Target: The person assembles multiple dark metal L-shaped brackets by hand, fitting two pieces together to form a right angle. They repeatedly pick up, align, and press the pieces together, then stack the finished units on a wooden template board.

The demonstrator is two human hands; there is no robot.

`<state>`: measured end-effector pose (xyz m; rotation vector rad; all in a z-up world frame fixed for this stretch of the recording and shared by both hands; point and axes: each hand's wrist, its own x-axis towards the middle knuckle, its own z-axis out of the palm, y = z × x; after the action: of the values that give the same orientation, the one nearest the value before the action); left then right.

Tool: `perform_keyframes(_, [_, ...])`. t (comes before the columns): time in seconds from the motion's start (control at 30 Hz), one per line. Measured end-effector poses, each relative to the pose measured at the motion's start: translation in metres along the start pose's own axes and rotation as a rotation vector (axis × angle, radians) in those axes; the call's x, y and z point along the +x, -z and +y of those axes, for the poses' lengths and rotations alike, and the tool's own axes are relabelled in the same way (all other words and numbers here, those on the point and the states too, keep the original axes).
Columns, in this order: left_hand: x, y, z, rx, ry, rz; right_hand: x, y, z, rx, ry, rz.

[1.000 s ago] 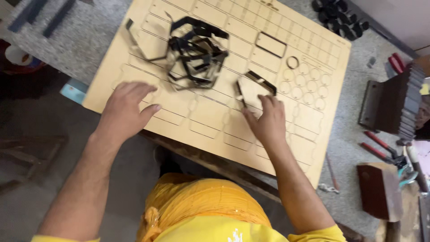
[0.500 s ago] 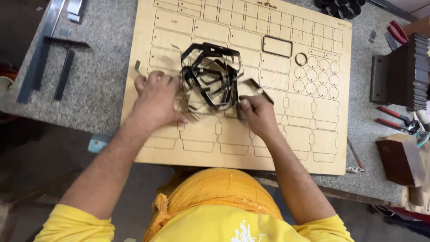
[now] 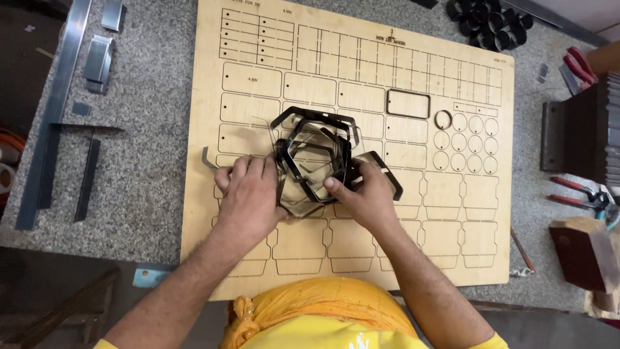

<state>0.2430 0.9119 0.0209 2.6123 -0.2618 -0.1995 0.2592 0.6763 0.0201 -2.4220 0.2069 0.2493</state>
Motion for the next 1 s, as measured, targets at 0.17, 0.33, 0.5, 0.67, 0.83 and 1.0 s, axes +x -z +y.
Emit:
perform_keyframes(0.17, [0.006, 0.009, -0.006, 0.001, -0.007, -0.104, -0.002, 0.008, -0.008, 0.01, -0.006, -0.045])
perform_keyframes(0.33, [0.002, 0.03, -0.013, -0.015, 0.04, -0.101, -0.021, 0.022, -0.028, -0.084, 0.018, -0.005])
perform_keyframes(0.5, [0.012, 0.037, -0.008, -0.063, -0.036, -0.105, -0.029, 0.028, -0.045, -0.402, 0.217, -0.12])
perform_keyframes(0.67, [0.026, 0.037, 0.003, -0.016, -0.076, -0.103, -0.024, 0.033, -0.058, -0.485, 0.321, -0.067])
perform_keyframes(0.83, [0.028, 0.037, 0.008, 0.019, -0.074, -0.219, -0.019, 0.034, -0.064, -0.777, 0.478, -0.178])
perform_keyframes(1.0, [0.031, 0.033, 0.008, -0.027, -0.115, -0.172, -0.005, 0.035, -0.058, -0.772, 0.551, -0.172])
